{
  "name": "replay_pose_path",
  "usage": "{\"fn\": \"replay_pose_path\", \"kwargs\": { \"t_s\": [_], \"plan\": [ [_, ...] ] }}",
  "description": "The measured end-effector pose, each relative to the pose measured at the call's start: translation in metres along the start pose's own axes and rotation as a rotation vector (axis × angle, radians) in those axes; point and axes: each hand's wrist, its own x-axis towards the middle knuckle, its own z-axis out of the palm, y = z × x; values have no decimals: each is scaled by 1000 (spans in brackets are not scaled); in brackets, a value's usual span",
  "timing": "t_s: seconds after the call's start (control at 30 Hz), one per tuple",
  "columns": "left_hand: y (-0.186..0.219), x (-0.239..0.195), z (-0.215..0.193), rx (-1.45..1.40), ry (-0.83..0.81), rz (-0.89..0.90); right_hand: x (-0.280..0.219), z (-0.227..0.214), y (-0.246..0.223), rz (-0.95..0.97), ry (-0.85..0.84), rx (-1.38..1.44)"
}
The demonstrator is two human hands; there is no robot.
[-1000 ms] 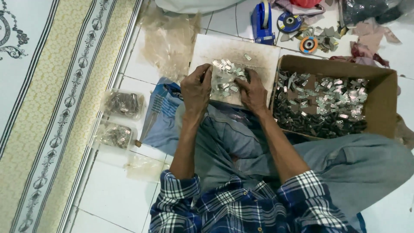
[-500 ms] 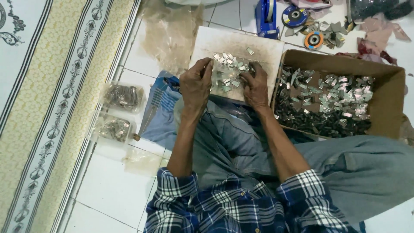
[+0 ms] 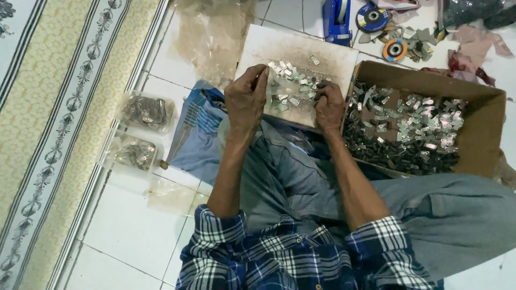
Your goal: Sorting and arranging small metal components from a cardboard box onto a flat board.
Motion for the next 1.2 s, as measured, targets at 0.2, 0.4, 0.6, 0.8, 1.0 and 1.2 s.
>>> {"fn": "replay_pose_path", "kwargs": {
  "t_s": [0.2, 0.4, 0.6, 0.8, 1.0, 1.2],
  "plan": [
    [5, 2, 1, 27, 20, -1, 15, -2, -38, 59, 98, -90],
    [1, -3, -2, 3, 13, -21, 7, 12, 22, 21, 120, -345],
    [-1, -3, -3, -22, -7, -43, 32, 9, -45, 37, 30, -469],
    [-3, -2, -4, -18, 23, -45, 26, 10, -18, 161, 132, -291],
    [-8, -1, 1, -17, 22, -46, 34, -2, -34, 322, 187, -79],
    [-5, -1, 1, -42, 5, -45, 40, -12, -57, 247, 156, 26]
  ]
}}
